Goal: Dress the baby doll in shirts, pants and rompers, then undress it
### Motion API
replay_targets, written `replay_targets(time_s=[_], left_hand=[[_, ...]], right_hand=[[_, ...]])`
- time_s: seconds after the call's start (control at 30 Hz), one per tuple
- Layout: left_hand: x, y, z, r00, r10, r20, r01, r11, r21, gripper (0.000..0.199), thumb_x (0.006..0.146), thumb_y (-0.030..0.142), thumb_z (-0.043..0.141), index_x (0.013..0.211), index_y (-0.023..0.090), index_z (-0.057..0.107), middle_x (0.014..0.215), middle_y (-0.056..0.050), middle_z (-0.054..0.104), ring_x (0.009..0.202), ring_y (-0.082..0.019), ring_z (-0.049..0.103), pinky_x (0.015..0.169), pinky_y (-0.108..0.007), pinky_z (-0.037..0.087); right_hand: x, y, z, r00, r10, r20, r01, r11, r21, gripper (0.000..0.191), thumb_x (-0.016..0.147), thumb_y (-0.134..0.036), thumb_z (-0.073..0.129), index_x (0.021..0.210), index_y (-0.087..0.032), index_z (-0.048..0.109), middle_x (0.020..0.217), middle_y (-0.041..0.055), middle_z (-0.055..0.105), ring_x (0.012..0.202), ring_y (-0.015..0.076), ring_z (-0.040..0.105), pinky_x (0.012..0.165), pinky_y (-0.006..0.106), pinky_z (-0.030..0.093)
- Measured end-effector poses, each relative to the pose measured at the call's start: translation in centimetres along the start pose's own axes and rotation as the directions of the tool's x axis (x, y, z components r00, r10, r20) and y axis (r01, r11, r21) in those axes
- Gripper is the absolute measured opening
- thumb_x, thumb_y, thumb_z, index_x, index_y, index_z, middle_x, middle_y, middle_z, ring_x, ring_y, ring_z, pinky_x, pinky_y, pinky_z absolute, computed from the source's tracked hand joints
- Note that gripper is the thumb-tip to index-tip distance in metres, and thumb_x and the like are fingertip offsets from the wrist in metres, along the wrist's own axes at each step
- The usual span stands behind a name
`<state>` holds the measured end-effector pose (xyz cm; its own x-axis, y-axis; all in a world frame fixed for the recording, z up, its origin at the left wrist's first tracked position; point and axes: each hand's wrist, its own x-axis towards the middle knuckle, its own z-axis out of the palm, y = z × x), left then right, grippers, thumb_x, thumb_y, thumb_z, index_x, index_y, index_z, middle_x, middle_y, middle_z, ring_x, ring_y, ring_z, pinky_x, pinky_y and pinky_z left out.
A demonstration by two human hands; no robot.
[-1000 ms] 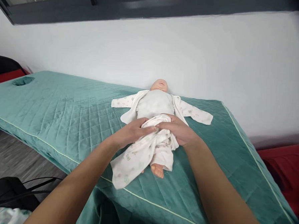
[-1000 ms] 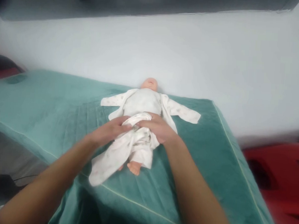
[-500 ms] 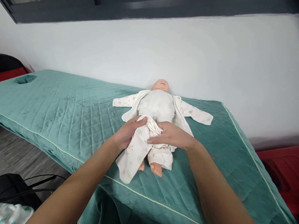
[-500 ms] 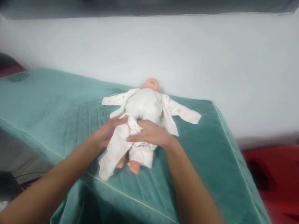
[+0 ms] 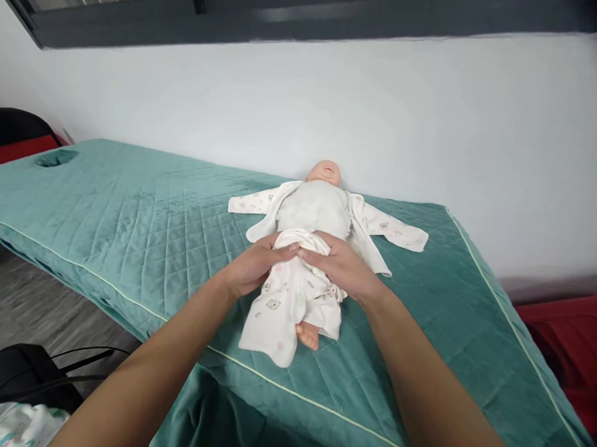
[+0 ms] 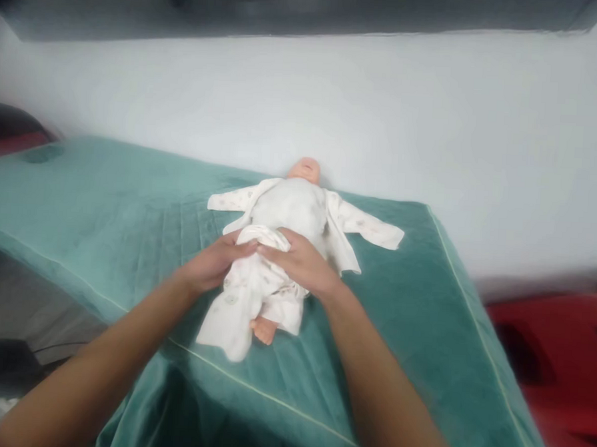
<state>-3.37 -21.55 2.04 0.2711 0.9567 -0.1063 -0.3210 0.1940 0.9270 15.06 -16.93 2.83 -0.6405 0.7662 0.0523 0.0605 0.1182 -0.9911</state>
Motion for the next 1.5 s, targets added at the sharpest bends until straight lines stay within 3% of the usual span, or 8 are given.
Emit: replay_targets(time_s=[0.17,0.37,0.6,0.77,0.93,1.17,1.37,1.5], left_hand=[[-0.3,-0.4,0.8,0.992,0.017,-0.126,-0.029,0.996,-0.090,0.044,0.078,0.042,0.076,0.109,0.012,0.066,0.086,-0.007,0.073,0.070,-0.017,0.067,0.068,-0.027,0.051],[-1.5,0.1,1.6,0.994,-0.010,-0.113,0.004,0.999,-0.052,0.049,0.081,0.048,0.071,0.116,0.014,0.066,0.092,-0.009,0.074,0.072,-0.018,0.067,0.069,-0.029,0.051],[-2.7,1.3,1.5,0.996,-0.069,0.053,0.045,0.933,0.358,0.048,0.072,0.043,0.080,0.110,0.015,0.071,0.101,-0.009,0.074,0.086,-0.022,0.067,0.076,-0.029,0.049],[-2.5,0.4,1.9,0.998,0.037,-0.049,-0.033,0.996,0.083,0.048,0.077,0.040,0.076,0.116,0.013,0.067,0.099,-0.010,0.073,0.081,-0.019,0.067,0.076,-0.028,0.050],[-4.1,-0.5,2.8,0.984,-0.038,-0.174,0.016,0.992,-0.127,0.044,0.081,0.040,0.071,0.115,0.012,0.067,0.084,-0.009,0.072,0.062,-0.015,0.061,0.066,-0.028,0.049],[-9.6,-1.5,4.7,0.951,-0.098,-0.293,0.041,0.980,-0.194,0.045,0.079,0.038,0.073,0.118,0.017,0.068,0.096,-0.009,0.073,0.079,-0.020,0.065,0.070,-0.027,0.048],[-12.6,-3.8,7.8,0.907,-0.084,-0.413,-0.037,0.961,-0.276,0.040,0.076,0.031,0.075,0.114,0.021,0.069,0.115,-0.008,0.069,0.105,-0.023,0.063,0.089,-0.032,0.049],[-13.6,-6.4,6.5,0.869,-0.102,-0.485,0.013,0.983,-0.183,0.036,0.073,0.035,0.079,0.104,0.020,0.068,0.098,-0.006,0.072,0.090,-0.019,0.064,0.084,-0.029,0.047]], right_hand=[[-0.3,-0.8,-0.3,0.950,0.051,0.308,0.019,0.975,-0.219,0.035,0.076,-0.041,0.076,0.104,-0.021,0.071,0.097,0.0019,0.074,0.091,0.0224,0.066,0.081,0.032,0.051],[0.1,0.6,-0.5,0.996,0.019,0.083,-0.010,0.994,-0.106,0.038,0.081,-0.043,0.071,0.112,-0.021,0.070,0.111,0.0042,0.072,0.102,0.0240,0.065,0.090,0.035,0.049],[0.4,1.7,-1.1,0.999,-0.048,-0.025,0.051,0.991,0.121,0.021,0.074,-0.029,0.073,0.089,-0.017,0.065,0.084,-0.0005,0.067,0.081,0.0163,0.062,0.076,0.027,0.048],[0.0,1.2,-0.7,0.994,-0.099,0.037,0.100,0.995,-0.017,0.031,0.082,-0.037,0.067,0.108,-0.019,0.067,0.107,0.0042,0.070,0.097,0.0196,0.063,0.087,0.031,0.047],[0.1,0.8,0.1,0.990,-0.072,0.119,0.106,0.944,-0.311,0.032,0.083,-0.042,0.067,0.108,-0.022,0.069,0.107,0.0032,0.072,0.099,0.0218,0.064,0.085,0.032,0.047],[0.5,1.5,0.5,0.989,-0.048,0.137,0.115,0.832,-0.543,0.006,0.077,-0.023,0.062,0.074,-0.020,0.066,0.074,-0.0004,0.068,0.074,0.0177,0.061,0.063,0.025,0.040],[0.5,1.4,0.6,0.984,-0.038,0.174,0.142,0.755,-0.640,0.009,0.074,-0.018,0.060,0.068,-0.020,0.067,0.075,0.0011,0.071,0.074,0.0174,0.062,0.062,0.025,0.038],[0.5,1.0,0.9,0.986,-0.018,0.167,0.133,0.687,-0.714,0.005,0.071,-0.025,0.069,0.073,-0.021,0.071,0.082,0.0023,0.074,0.075,0.0185,0.063,0.062,0.026,0.037]])
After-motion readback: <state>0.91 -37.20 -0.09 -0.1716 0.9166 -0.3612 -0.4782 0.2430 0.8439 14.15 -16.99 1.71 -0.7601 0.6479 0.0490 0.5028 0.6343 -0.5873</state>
